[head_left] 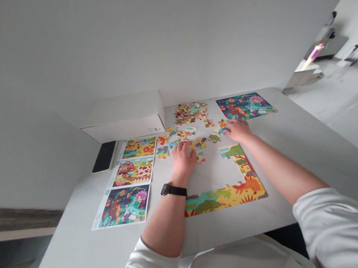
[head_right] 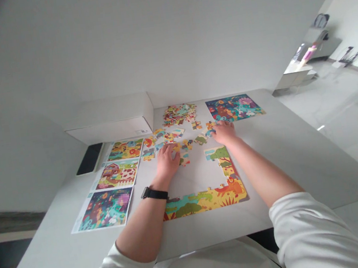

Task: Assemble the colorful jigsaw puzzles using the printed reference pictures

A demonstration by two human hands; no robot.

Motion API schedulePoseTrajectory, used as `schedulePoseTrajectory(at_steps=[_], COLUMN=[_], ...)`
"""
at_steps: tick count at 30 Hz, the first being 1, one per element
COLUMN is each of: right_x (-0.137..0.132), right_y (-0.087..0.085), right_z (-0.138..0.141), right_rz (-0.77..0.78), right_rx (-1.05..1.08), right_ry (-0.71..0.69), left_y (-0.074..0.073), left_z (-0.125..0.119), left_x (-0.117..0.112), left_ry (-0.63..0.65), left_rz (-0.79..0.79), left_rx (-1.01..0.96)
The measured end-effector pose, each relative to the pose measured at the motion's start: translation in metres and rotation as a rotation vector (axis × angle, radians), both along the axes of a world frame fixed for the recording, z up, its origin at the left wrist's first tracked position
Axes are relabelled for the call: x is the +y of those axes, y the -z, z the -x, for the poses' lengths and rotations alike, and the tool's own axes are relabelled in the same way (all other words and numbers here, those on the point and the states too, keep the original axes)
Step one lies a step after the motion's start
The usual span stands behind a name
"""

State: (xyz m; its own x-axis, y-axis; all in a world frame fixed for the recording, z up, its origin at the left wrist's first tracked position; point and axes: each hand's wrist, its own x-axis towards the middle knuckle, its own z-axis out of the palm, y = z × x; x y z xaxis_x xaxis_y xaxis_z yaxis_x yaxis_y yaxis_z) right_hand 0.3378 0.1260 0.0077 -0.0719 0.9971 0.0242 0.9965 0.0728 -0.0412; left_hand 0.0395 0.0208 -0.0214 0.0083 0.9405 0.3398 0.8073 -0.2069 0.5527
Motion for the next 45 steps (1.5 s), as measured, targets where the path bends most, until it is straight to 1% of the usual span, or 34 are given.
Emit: schedulePoseTrajectory(at_steps=[3, 5, 7, 12, 15, 19, 22, 27, 29, 32, 34, 37, 41, 43, 45], right_x=[0.001, 0.001, 0.0, -0.001, -0.004, -0.014, -0.02, -0.019, -0.016, -0.012, -0.009, -0.003, 0.01, 0.014, 0.013], right_y=[-0.002, -0.002, -0.002, -0.004, -0.008, -0.015, -0.022, -0.032, -0.034, -0.034, -0.034, -0.038, -0.048, -0.051, -0.049], right_z=[-0.008, -0.013, -0.015, -0.011, -0.002, 0.02, 0.039, 0.061, 0.066, 0.069, 0.068, 0.057, 0.025, 0.008, -0.002], right_rz=[-0.03, -0.039, -0.026, 0.04, 0.003, -0.027, 0.017, 0.133, 0.164, 0.208, 0.221, 0.202, 0.101, 0.078, 0.086], right_rx=[0.01, 0.032, 0.041, 0.019, 0.063, 0.094, 0.053, -0.008, -0.006, 0.027, 0.048, 0.079, 0.126, 0.122, 0.11], right_ry=[0.005, -0.029, -0.061, -0.068, -0.127, -0.218, -0.221, -0.132, -0.149, -0.212, -0.21, -0.122, -0.007, 0.002, -0.022], left_y=[0.0, 0.001, 0.002, 0.002, 0.002, 0.002, 0.001, -0.002, -0.003, -0.003, -0.003, -0.003, -0.002, -0.002, -0.001], left_z=[0.001, 0.001, 0.001, 0.001, 0.001, 0.001, 0.0, -0.002, -0.002, -0.002, -0.002, -0.002, -0.003, -0.003, -0.004], left_x=[0.0, 0.001, 0.001, 0.002, 0.002, 0.002, 0.002, 0.0, 0.001, 0.002, 0.003, 0.003, 0.002, 0.002, 0.002], left_ry=[0.005, 0.007, 0.007, 0.011, 0.018, 0.012, 0.008, 0.003, 0.004, 0.01, 0.015, 0.015, 0.006, 0.008, 0.009], left_rz=[-0.01, -0.019, -0.023, -0.018, -0.019, -0.027, -0.026, -0.021, -0.019, -0.01, -0.008, -0.016, -0.027, -0.028, -0.026], left_rx=[-0.004, -0.007, -0.01, -0.014, -0.018, -0.016, -0.015, -0.009, -0.009, -0.008, -0.008, -0.013, -0.023, -0.027, -0.028])
